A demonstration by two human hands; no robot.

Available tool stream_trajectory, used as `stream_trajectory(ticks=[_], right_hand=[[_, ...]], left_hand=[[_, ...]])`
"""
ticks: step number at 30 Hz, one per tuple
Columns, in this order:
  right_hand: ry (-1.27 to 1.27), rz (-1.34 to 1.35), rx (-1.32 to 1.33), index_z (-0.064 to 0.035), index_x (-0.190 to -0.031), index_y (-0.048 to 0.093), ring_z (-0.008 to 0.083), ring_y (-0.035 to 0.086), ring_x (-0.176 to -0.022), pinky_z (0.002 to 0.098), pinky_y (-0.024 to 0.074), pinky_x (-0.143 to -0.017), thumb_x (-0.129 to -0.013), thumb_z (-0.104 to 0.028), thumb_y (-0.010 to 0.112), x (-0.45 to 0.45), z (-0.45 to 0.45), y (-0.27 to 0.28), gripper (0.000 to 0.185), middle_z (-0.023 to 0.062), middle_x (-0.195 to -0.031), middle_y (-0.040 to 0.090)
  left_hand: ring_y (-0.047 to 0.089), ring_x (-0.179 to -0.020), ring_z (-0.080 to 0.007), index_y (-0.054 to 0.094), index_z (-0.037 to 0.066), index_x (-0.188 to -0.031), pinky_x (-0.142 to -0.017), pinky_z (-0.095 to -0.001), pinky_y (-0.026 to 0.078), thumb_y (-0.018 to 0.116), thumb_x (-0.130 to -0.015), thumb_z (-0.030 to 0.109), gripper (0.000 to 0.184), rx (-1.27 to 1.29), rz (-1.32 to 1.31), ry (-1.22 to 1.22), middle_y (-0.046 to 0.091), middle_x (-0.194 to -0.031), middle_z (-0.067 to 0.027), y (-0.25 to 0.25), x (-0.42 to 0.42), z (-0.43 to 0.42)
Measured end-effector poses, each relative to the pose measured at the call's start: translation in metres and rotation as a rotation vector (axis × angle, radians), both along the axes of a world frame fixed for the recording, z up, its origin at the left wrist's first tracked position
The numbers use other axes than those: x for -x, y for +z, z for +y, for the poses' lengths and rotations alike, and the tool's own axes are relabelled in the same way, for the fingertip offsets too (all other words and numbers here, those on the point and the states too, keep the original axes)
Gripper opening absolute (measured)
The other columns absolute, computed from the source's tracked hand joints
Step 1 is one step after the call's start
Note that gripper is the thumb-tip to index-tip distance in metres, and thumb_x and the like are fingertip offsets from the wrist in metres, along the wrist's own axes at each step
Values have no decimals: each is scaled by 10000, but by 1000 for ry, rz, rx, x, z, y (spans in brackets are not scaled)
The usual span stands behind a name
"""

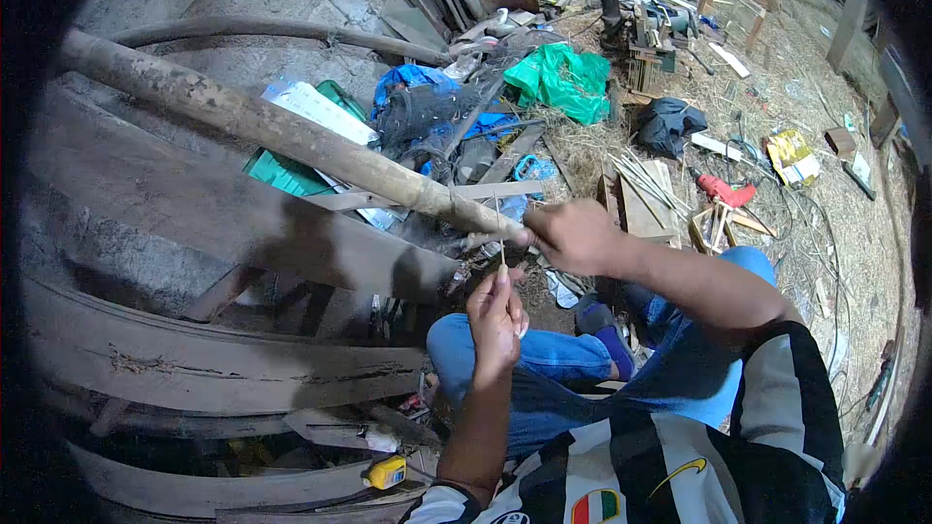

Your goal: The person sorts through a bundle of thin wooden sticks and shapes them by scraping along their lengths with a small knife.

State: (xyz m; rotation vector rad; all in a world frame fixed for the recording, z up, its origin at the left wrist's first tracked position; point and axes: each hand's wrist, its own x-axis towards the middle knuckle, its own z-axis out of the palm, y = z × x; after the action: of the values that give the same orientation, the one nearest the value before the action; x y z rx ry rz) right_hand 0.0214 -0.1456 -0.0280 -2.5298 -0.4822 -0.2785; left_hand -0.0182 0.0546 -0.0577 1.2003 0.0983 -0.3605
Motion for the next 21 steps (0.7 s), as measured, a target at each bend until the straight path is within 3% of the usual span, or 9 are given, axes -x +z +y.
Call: stream_trajectory(ticks=[5,8,13,15,17,19,21], right_hand=[[76,19,60,-86,-964,594,393,665,-702,514,516,-597,-906,-286,577,9,4,1,209,140,-794,667],[-33,54,152,-95,-1022,634,370,699,-755,504,557,-636,-908,-312,561,-11,-12,1,255,174,-873,702],[-194,111,125,-104,-1006,651,398,687,-768,545,536,-663,-963,-389,501,-39,-40,3,325,193,-817,691],[-188,106,103,-105,-1012,651,403,684,-767,548,533,-664,-980,-419,480,-31,-32,7,360,202,-796,685],[-62,-14,1,-100,-879,609,397,664,-698,525,510,-599,-940,-332,559,-9,-11,5,245,176,-750,666],[25,128,90,-106,-900,617,390,663,-683,524,513,-599,-947,-346,555,3,0,11,252,172,-726,658],[32,100,126,-110,-941,625,385,666,-681,520,521,-601,-934,-330,560,7,1,9,229,159,-726,658]], left_hand=[[326,-383,-57,627,-43,-1095,-350,-243,291,554,-1032,262,320,-109,-35,54,390,-513,32,2,0,-6],[336,-384,-53,646,-54,-1088,-348,-240,294,573,-1023,264,332,-149,-71,26,386,-503,33,7,3,-5],[335,-378,-52,657,-57,-1109,-346,-239,301,577,-1022,271,349,-190,-42,16,379,-507,39,2,9,-1],[333,-379,-50,659,-53,-1106,-347,-239,298,576,-1023,269,343,-204,-34,22,378,-506,40,4,7,0],[330,-379,-49,662,-49,-1103,-348,-239,295,575,-1023,267,337,-219,-28,16,377,-506,41,5,3,-1],[330,-383,-43,666,-39,-1100,-350,-238,289,580,-1021,267,327,-223,-53,46,376,-504,42,8,0,-3],[327,-379,-45,668,-38,-1087,-351,-238,284,582,-1020,258,315,-200,-65,59,377,-502,42,6,-1,-1]])
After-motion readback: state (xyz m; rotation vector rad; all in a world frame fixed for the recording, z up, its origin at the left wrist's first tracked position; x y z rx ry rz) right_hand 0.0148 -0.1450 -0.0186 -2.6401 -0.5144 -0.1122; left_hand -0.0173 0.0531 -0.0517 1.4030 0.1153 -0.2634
